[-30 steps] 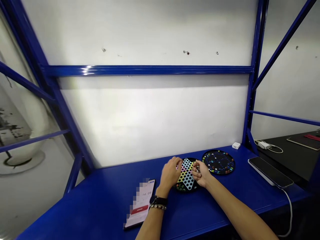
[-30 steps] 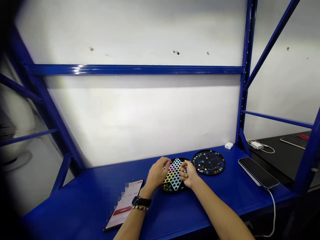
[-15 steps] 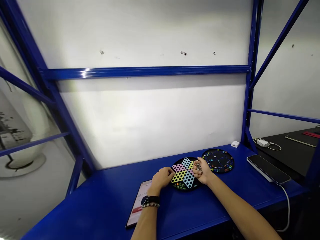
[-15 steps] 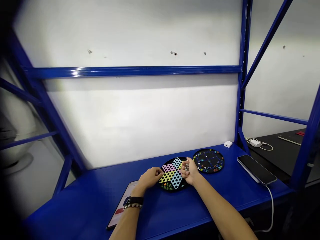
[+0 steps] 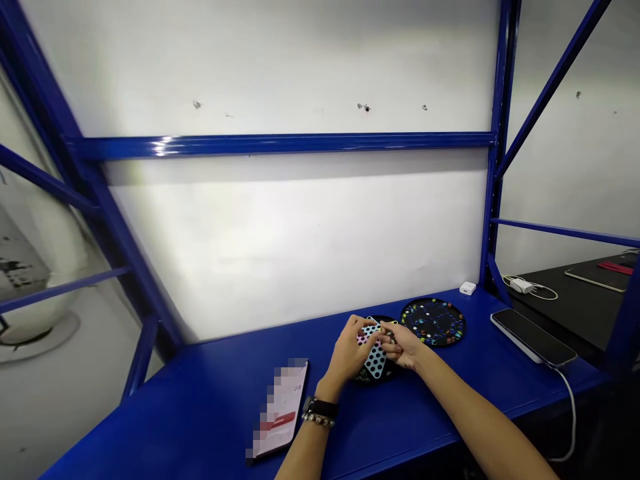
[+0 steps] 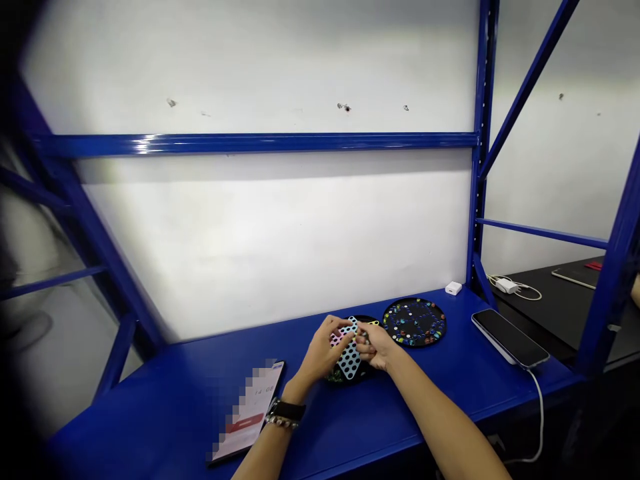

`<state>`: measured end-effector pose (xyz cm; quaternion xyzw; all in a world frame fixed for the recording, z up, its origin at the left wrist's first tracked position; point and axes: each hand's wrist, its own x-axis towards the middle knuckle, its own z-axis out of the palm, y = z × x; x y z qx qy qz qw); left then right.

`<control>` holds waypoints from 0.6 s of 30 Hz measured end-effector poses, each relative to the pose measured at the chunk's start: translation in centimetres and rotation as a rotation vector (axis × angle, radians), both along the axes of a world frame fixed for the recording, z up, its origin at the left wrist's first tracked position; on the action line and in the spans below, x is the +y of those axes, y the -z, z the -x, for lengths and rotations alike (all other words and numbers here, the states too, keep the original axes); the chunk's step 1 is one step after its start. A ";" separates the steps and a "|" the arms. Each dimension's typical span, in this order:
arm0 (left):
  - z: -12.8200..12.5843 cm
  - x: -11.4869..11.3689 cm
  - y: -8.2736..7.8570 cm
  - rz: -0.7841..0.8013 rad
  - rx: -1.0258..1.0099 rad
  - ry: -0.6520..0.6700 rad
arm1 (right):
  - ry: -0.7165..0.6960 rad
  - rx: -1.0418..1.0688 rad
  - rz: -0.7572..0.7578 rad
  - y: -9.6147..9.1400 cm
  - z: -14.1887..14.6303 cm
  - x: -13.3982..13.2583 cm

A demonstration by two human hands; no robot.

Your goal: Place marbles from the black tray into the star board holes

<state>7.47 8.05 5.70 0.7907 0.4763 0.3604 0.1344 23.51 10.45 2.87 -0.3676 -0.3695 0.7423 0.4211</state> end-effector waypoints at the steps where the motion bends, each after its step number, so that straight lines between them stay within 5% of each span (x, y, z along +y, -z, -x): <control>1: 0.5 0.1 -0.1 0.000 0.003 -0.044 | 0.097 -0.128 -0.078 0.0 -0.4 0.1; 5: 2.1 0.5 0.0 0.049 0.136 -0.190 | 0.552 -0.907 -0.458 -0.2 -3.3 0.7; 10: 2.1 0.6 0.3 0.141 0.268 -0.280 | 0.532 -1.520 -0.386 0.0 -7.2 1.1; 15: 1.9 0.5 0.3 0.171 0.281 -0.316 | 0.525 -1.724 -0.331 0.3 -7.7 1.1; 18: 2.0 0.6 0.2 0.185 0.309 -0.334 | 0.525 -1.660 -0.451 0.3 -6.8 0.9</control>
